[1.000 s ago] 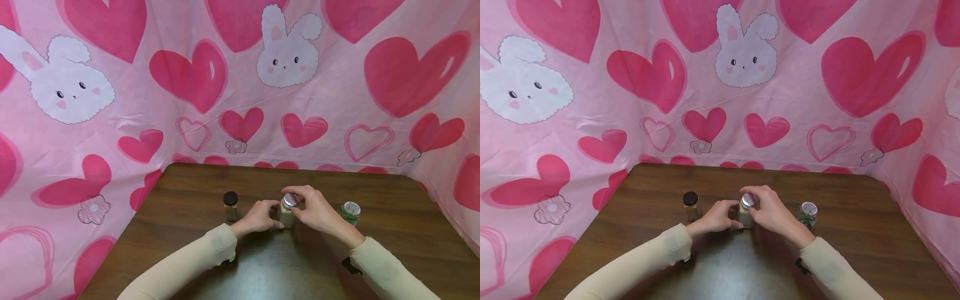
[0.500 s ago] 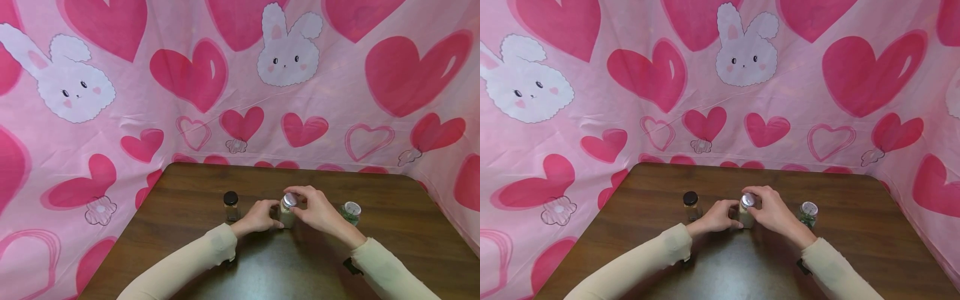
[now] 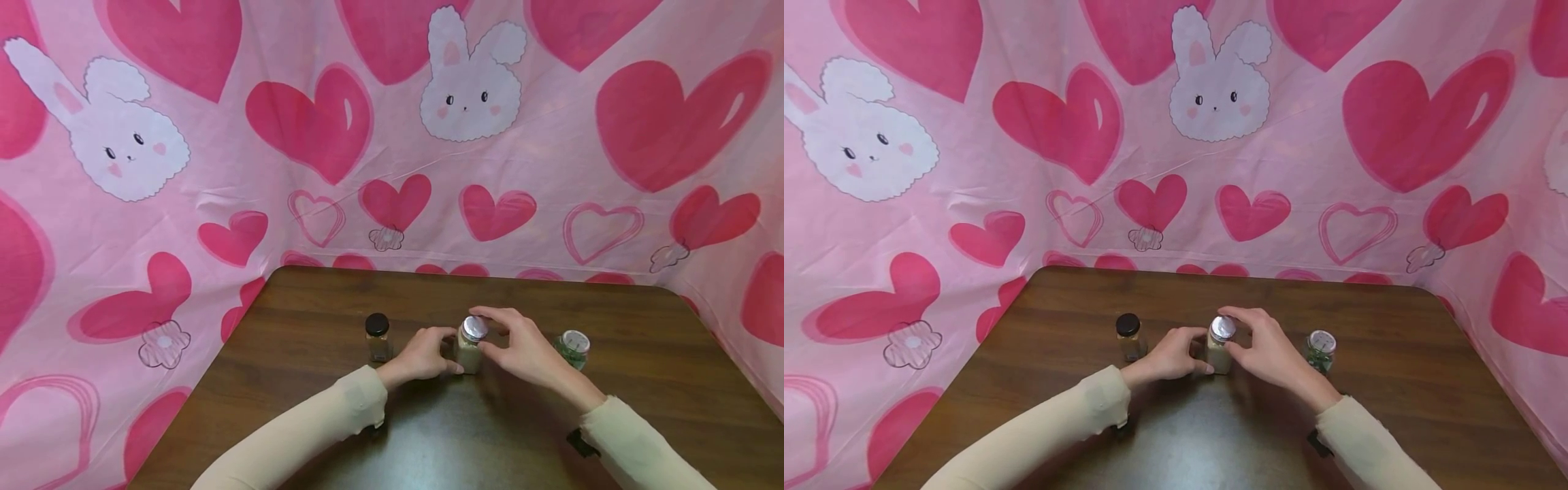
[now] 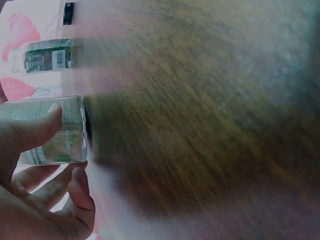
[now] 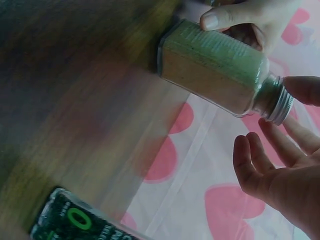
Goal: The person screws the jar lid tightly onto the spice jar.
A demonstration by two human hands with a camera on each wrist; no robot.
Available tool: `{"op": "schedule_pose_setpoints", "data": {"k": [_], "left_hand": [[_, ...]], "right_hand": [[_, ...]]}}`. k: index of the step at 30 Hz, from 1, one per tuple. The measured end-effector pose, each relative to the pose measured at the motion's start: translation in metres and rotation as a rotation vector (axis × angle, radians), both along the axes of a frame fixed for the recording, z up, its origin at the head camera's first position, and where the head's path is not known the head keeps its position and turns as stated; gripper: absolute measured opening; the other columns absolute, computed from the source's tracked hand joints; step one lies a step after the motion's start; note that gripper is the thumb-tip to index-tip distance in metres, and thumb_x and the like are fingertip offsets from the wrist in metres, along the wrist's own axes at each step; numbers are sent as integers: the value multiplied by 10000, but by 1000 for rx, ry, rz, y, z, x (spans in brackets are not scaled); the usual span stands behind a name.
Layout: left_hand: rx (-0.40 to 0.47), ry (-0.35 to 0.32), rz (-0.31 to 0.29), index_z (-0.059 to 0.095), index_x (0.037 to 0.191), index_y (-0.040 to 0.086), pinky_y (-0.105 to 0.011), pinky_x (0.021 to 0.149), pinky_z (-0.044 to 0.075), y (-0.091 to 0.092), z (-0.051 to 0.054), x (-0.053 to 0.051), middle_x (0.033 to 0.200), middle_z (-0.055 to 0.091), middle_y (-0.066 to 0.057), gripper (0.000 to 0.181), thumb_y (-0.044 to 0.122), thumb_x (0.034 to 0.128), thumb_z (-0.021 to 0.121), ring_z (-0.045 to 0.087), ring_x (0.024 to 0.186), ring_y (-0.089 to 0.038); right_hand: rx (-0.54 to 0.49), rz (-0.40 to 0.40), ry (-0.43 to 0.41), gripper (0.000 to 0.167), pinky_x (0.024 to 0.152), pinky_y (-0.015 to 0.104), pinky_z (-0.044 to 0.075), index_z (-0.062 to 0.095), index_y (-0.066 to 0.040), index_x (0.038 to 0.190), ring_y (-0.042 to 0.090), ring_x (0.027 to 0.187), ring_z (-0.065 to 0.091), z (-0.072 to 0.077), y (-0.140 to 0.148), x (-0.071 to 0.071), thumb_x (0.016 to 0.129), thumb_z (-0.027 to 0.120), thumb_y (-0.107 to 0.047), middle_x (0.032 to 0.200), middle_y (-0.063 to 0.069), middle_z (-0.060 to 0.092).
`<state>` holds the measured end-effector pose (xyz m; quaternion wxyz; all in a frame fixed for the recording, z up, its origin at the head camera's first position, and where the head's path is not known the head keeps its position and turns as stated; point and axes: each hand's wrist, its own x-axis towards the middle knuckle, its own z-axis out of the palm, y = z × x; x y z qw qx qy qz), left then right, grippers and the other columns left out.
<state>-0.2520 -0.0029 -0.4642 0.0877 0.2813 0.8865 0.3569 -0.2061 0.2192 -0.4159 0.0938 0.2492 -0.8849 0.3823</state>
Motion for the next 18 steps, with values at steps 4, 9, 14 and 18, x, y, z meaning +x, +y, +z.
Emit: {"op": "schedule_pose_setpoints", "data": {"k": [4, 9, 14, 18], "left_hand": [[3, -1, 0, 692, 1327, 58, -340, 956, 534, 0, 0, 0, 1248, 733, -62, 587, 171, 809, 946, 684, 1142, -190], [-1, 4, 0, 697, 1319, 62, -336, 955, 532, 0, -1, -1, 1239, 737, -58, 582, 174, 806, 948, 685, 1139, -189], [-4, -1, 0, 699, 1315, 66, -343, 961, 530, 0, -2, -2, 1236, 736, -57, 573, 179, 811, 946, 683, 1144, -193], [-4, -8, -1, 694, 1321, 62, -348, 966, 529, 0, -2, -1, 1245, 733, -58, 572, 178, 818, 941, 681, 1150, -196]], "right_hand": [[-19, 0, -10, 540, 906, 579, 545, 659, -90, 1402, 343, 1159, 639, -3, 2, 0, 890, 822, -31, 1305, 105, 673], [-68, -1, -27, 525, 904, 539, 545, 678, -110, 1376, 294, 1113, 667, -6, 4, -3, 882, 845, -53, 1289, 74, 689], [-98, -4, -55, 479, 906, 526, 539, 704, -126, 1335, 270, 1110, 665, -9, 4, -7, 883, 850, -64, 1266, 45, 705], [-113, -26, -82, 409, 901, 510, 534, 733, -155, 1286, 251, 1106, 650, -10, 4, -8, 897, 846, -93, 1240, 22, 717]]}}
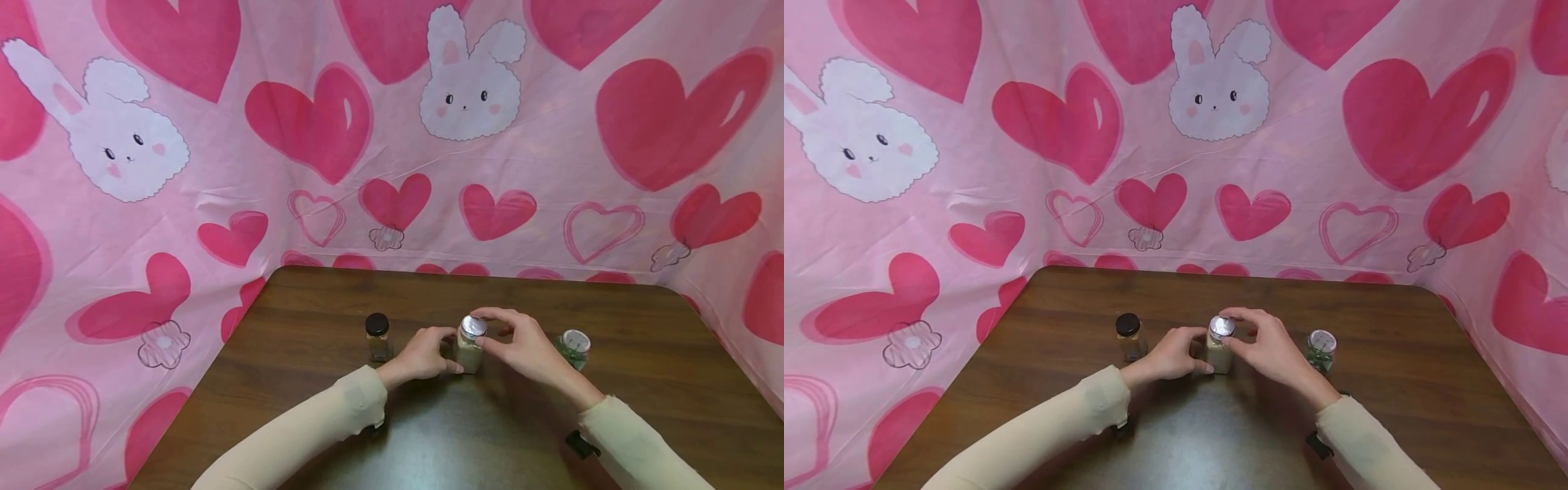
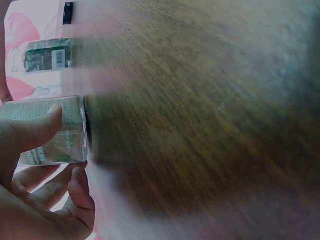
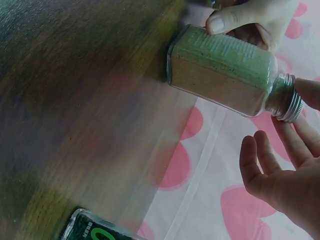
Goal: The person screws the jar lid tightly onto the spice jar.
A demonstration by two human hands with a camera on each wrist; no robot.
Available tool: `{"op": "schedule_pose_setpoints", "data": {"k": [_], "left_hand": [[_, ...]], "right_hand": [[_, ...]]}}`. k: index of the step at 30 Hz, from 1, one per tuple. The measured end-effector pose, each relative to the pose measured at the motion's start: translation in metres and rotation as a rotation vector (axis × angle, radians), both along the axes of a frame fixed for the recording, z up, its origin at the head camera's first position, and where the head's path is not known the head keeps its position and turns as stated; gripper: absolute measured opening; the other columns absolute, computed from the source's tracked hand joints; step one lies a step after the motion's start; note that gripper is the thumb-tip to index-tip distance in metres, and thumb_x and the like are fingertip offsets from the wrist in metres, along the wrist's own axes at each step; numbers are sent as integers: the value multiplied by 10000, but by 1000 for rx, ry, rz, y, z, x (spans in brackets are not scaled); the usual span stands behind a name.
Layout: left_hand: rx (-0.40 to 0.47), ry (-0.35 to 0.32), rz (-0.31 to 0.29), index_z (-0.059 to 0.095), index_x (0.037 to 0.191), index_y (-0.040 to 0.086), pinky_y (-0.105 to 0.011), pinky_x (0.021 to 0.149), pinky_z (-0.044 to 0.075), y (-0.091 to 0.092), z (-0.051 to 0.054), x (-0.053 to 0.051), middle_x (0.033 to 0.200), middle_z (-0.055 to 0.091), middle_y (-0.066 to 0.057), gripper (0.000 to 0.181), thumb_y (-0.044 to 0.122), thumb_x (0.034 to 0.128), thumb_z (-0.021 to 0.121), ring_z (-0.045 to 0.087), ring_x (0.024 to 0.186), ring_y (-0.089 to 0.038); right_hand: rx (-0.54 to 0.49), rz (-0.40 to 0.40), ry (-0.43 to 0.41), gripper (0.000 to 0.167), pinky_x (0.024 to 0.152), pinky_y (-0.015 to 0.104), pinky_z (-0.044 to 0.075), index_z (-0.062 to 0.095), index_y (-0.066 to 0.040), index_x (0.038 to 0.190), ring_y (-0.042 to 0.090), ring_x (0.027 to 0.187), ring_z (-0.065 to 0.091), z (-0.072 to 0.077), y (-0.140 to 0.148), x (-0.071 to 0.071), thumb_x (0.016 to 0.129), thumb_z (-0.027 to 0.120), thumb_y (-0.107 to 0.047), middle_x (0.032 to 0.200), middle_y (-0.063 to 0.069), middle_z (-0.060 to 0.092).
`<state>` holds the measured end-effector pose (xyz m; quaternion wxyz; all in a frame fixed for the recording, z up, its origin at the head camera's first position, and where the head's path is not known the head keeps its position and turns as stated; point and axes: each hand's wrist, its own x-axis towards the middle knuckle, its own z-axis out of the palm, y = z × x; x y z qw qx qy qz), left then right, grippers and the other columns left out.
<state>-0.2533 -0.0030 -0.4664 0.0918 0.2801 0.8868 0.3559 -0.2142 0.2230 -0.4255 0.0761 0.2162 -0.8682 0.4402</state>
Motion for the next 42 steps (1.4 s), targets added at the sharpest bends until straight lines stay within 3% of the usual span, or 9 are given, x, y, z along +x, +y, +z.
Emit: {"op": "schedule_pose_setpoints", "data": {"k": [10, 28, 36, 42], "left_hand": [[-7, 13, -19, 681, 1344, 56, -347, 965, 532, -1, -1, -1, 1259, 728, -52, 581, 180, 833, 929, 678, 1150, -180], [-21, 18, 7, 676, 1354, 45, -357, 981, 524, 0, 1, 0, 1270, 726, -76, 623, 191, 812, 945, 674, 1169, -200], [-19, 22, 6, 684, 1341, 50, -344, 966, 528, 0, 1, 0, 1257, 730, -63, 609, 189, 809, 947, 678, 1154, -190], [-16, 18, 2, 686, 1338, 54, -342, 964, 530, 0, 1, 0, 1261, 730, -59, 594, 184, 818, 941, 680, 1153, -193]], "right_hand": [[-37, 9, -2, 397, 895, 508, 537, 735, -134, 1266, 269, 1104, 658, -3, 1, -1, 891, 857, -91, 1220, 3, 734], [-15, -18, 36, 488, 905, 518, 521, 695, -102, 1330, 245, 1110, 643, -3, -1, 2, 879, 878, -126, 1248, 36, 713], [28, 34, 73, 557, 916, 531, 529, 643, -113, 1417, 284, 1143, 645, 0, 1, 2, 895, 837, -85, 1376, 101, 662], [29, 65, 39, 555, 960, 542, 516, 657, -142, 1421, 249, 1178, 612, 0, 1, 0, 897, 790, -13, 1386, 44, 652]]}}
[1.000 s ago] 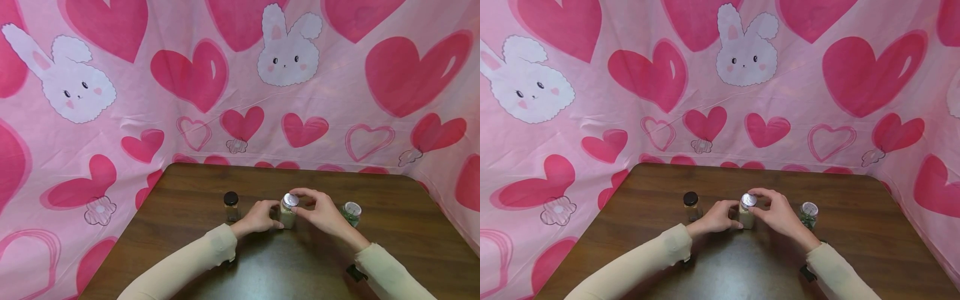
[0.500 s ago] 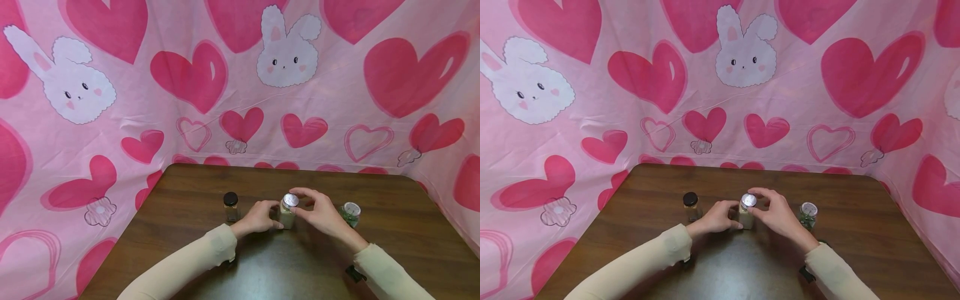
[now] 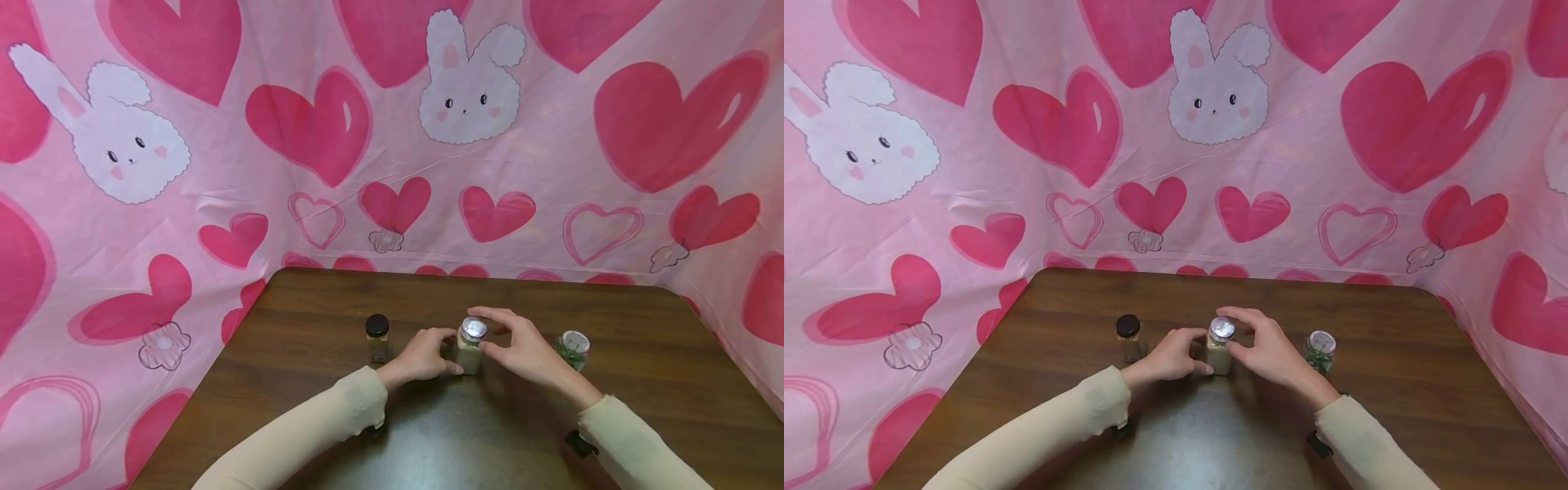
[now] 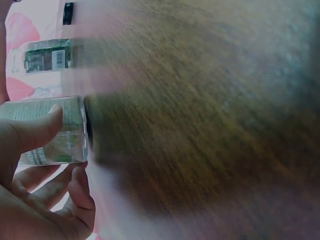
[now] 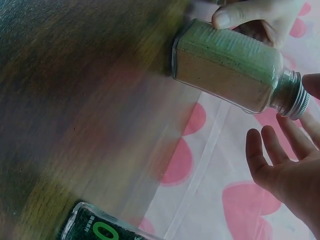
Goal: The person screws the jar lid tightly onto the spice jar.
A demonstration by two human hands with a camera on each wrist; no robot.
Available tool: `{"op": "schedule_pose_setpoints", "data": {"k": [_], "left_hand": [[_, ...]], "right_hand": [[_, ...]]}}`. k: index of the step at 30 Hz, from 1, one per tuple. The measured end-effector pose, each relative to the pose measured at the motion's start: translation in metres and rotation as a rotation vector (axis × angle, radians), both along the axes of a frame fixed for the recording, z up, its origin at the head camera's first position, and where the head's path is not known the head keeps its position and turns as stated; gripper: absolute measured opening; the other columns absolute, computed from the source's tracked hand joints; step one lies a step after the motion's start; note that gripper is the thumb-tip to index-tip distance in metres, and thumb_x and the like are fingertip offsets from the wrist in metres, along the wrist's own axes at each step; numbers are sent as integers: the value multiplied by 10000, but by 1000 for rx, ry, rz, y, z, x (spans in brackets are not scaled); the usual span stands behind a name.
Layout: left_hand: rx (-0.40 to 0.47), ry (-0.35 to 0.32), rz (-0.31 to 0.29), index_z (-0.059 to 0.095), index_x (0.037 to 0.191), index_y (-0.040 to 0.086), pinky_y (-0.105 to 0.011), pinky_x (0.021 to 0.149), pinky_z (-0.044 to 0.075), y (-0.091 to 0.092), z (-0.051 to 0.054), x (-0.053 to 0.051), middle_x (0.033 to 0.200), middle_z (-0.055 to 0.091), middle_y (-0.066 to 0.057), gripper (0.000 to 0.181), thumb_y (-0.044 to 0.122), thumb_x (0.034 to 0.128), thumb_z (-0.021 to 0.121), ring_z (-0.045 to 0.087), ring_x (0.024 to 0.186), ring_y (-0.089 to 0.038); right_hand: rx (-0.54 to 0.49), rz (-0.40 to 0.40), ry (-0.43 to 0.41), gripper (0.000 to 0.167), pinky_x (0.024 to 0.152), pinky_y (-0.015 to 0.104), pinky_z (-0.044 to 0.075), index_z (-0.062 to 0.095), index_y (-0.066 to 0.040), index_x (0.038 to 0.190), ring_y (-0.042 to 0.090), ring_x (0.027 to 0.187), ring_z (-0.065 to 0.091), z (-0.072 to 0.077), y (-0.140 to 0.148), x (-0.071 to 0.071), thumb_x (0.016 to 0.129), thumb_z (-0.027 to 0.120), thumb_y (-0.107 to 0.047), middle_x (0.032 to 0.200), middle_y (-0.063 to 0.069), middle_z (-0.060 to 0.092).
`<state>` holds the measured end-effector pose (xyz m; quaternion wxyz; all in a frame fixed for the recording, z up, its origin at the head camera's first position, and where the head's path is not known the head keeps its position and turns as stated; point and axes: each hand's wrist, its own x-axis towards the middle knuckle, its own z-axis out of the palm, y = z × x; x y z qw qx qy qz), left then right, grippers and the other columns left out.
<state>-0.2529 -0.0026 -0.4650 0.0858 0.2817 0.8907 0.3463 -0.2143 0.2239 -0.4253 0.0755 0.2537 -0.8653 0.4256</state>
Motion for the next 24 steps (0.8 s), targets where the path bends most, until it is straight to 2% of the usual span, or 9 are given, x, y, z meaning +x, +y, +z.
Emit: {"op": "schedule_pose_setpoints", "data": {"k": [8, 13, 24], "left_hand": [[-1, -4, -2, 685, 1338, 57, -344, 963, 532, 0, 0, 0, 1257, 730, -56, 591, 188, 821, 939, 681, 1153, -195], [2, -4, -1, 692, 1324, 60, -348, 957, 535, 0, 2, 1, 1246, 732, -55, 585, 177, 811, 946, 680, 1147, -189], [-6, -5, 2, 674, 1352, 40, -350, 970, 531, 0, -1, 0, 1277, 722, -69, 611, 180, 820, 940, 674, 1166, -199]], "right_hand": [[-26, 12, -7, 453, 945, 598, 518, 701, -120, 1363, 293, 1188, 612, 0, 0, 1, 925, 788, -43, 1362, 90, 659], [-40, -3, -23, 447, 948, 610, 516, 713, -132, 1345, 292, 1202, 610, -1, -1, -1, 916, 804, -44, 1352, 76, 666], [-43, -54, -3, 458, 948, 564, 510, 711, -126, 1335, 296, 1198, 609, -4, -3, 0, 898, 842, -84, 1311, 54, 690]]}}
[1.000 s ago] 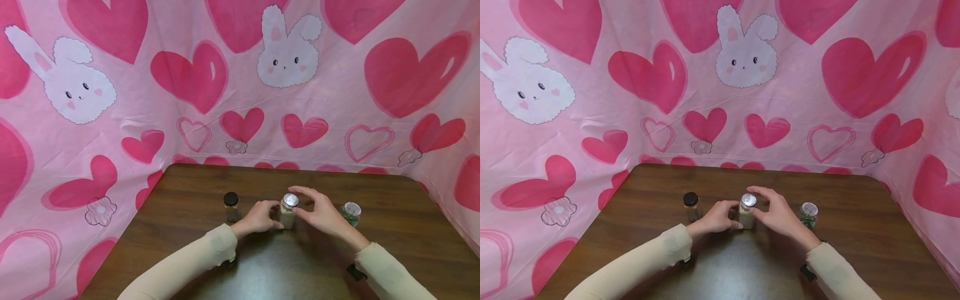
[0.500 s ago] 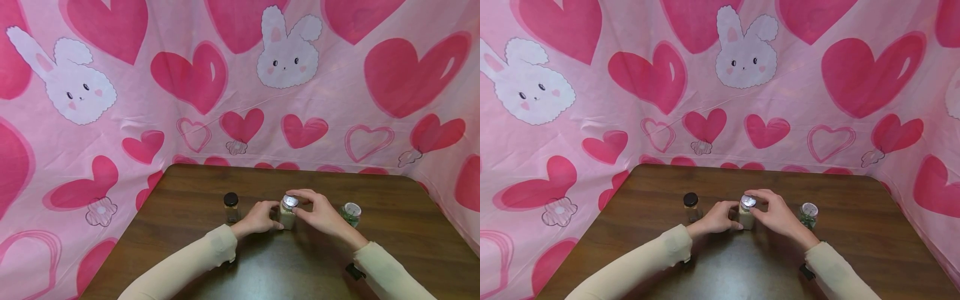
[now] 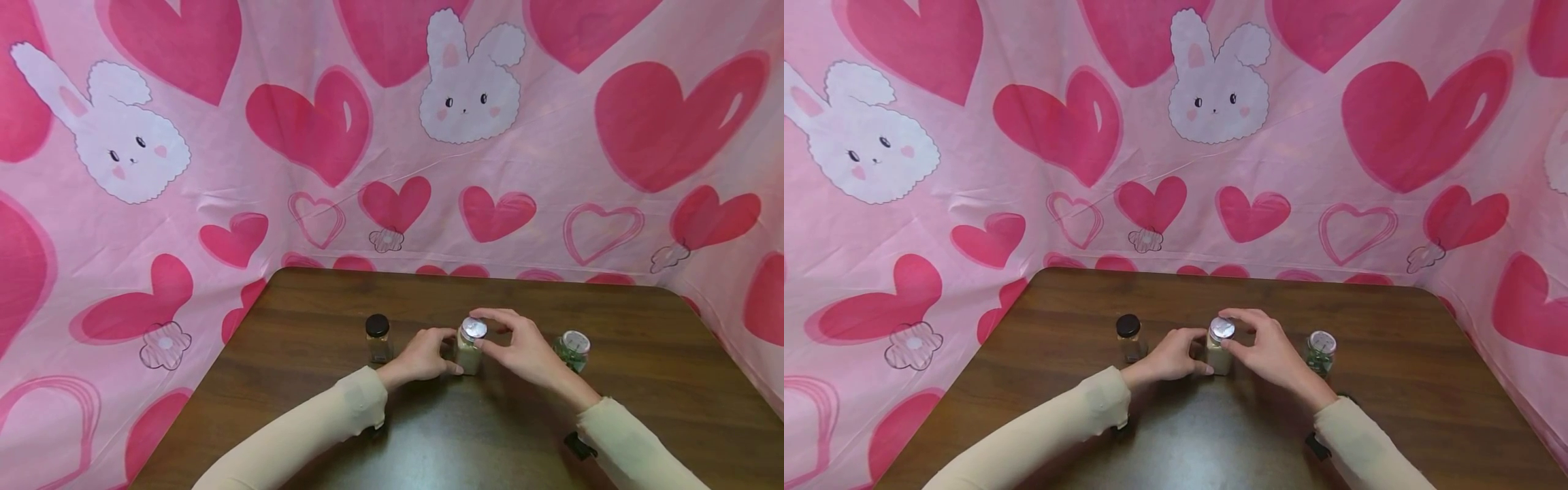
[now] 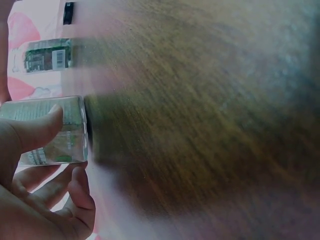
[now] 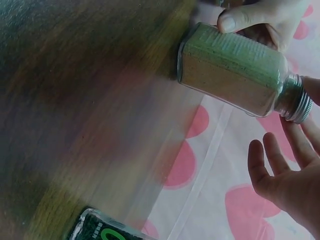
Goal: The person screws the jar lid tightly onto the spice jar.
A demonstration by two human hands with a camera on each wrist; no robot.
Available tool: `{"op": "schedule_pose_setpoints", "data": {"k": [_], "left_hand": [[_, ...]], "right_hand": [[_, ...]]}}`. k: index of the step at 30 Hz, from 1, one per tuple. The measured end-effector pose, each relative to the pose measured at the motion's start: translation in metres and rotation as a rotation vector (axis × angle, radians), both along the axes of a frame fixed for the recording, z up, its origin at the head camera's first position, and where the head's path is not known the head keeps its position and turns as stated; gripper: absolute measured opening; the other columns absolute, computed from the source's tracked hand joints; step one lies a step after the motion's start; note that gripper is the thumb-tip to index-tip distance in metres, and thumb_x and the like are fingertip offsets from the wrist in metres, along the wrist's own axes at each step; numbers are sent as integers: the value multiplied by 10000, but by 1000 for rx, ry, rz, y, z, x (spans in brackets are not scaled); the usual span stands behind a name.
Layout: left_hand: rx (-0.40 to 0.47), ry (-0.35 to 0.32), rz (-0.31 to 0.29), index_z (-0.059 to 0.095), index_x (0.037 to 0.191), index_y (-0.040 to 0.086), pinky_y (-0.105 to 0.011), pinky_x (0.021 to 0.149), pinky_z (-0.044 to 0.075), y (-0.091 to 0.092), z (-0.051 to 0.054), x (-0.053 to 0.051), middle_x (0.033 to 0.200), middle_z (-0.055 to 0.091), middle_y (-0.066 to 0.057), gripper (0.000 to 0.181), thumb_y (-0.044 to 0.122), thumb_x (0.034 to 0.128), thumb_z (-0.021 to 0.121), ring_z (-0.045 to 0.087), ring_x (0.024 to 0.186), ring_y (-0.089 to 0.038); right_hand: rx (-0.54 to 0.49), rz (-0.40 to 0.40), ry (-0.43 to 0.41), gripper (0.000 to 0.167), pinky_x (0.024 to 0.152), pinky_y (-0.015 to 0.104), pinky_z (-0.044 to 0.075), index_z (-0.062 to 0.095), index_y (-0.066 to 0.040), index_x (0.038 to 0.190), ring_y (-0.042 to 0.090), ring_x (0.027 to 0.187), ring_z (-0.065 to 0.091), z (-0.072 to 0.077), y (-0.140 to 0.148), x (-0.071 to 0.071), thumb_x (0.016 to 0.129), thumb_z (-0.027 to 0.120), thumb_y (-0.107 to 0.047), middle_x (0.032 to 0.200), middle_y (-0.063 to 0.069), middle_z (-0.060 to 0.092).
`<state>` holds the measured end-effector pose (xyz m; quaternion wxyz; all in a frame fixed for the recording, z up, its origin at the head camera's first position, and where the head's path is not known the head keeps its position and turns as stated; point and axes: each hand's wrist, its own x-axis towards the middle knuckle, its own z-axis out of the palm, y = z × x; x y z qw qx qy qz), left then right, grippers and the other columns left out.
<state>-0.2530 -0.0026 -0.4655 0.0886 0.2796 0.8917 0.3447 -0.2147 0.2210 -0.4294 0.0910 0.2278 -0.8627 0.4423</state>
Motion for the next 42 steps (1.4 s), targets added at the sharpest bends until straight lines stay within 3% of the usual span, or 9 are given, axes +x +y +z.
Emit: {"op": "schedule_pose_setpoints", "data": {"k": [10, 16, 21, 30, 37, 42], "left_hand": [[-3, 6, -3, 670, 1359, 36, -347, 970, 531, 0, 0, 0, 1288, 719, -71, 619, 182, 821, 939, 676, 1166, -199], [11, -3, -6, 674, 1354, 43, -348, 967, 533, -1, 0, 0, 1271, 723, -60, 613, 179, 818, 941, 676, 1159, -190], [12, -6, -18, 669, 1364, 47, -343, 967, 533, -1, -1, 0, 1276, 722, -54, 602, 184, 837, 927, 677, 1158, -184], [8, -28, -18, 654, 1381, 39, -377, 992, 529, -1, 2, 0, 1291, 715, -74, 607, 175, 851, 915, 668, 1177, -192], [4, -18, 3, 668, 1362, 41, -355, 983, 525, -1, 3, 2, 1276, 722, -74, 609, 178, 830, 932, 672, 1174, -203], [9, -3, 6, 682, 1337, 40, -338, 969, 526, 0, 3, 3, 1261, 730, -77, 601, 175, 813, 943, 681, 1164, -213]], "right_hand": [[-6, -41, 28, 490, 927, 530, 511, 703, -103, 1338, 264, 1178, 610, -2, -3, 0, 879, 874, -118, 1295, 42, 703], [-5, -36, 33, 539, 910, 547, 525, 693, -117, 1352, 211, 1071, 620, -3, -6, -1, 853, 898, -119, 1228, 7, 692], [8, -35, 42, 494, 888, 539, 542, 717, -113, 1316, 200, 1056, 625, -3, -8, -1, 857, 899, -141, 1205, 13, 679], [35, -22, 46, 479, 890, 559, 539, 713, -96, 1333, 248, 1112, 629, 1, -5, -1, 883, 872, -139, 1244, 45, 687], [48, -10, 49, 571, 907, 534, 541, 663, -105, 1394, 246, 1127, 642, 1, -5, -1, 873, 888, -169, 1314, 71, 667], [49, 39, 65, 629, 924, 564, 536, 605, -112, 1454, 262, 1154, 642, 2, -1, 1, 875, 846, -59, 1424, 92, 619]]}}
